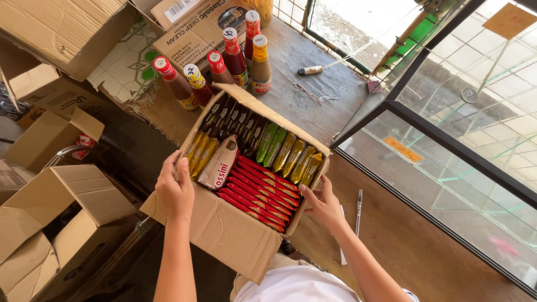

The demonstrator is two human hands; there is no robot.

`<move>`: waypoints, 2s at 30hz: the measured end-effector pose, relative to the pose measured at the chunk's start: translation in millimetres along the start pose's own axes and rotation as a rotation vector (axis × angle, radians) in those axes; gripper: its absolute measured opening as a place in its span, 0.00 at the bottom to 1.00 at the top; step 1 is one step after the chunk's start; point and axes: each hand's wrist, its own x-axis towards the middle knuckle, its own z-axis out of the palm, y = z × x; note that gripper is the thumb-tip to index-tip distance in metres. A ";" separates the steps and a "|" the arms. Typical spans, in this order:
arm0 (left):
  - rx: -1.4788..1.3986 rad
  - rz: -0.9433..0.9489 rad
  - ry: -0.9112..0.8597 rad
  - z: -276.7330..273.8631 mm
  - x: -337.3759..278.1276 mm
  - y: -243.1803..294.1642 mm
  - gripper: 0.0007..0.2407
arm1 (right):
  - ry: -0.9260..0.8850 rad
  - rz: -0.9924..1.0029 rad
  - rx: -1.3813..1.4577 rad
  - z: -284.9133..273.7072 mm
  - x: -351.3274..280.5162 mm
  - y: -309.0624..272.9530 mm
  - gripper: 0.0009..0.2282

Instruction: Stocking a glass display case with snacks and applying handwritten price labels.

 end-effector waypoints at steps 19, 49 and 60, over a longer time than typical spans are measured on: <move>-0.106 -0.213 0.535 -1.9 -28.8 -90.0 0.16 | -0.170 -0.065 0.209 -17.5 26.9 42.6 0.32; 0.616 -0.216 -0.298 10.2 2.1 -70.4 0.24 | 0.416 -1.223 -0.627 18.8 65.3 -117.8 0.29; 0.504 -0.160 -0.246 2.0 -6.6 -83.0 0.22 | 0.446 -0.983 -1.041 21.8 81.7 -104.6 0.26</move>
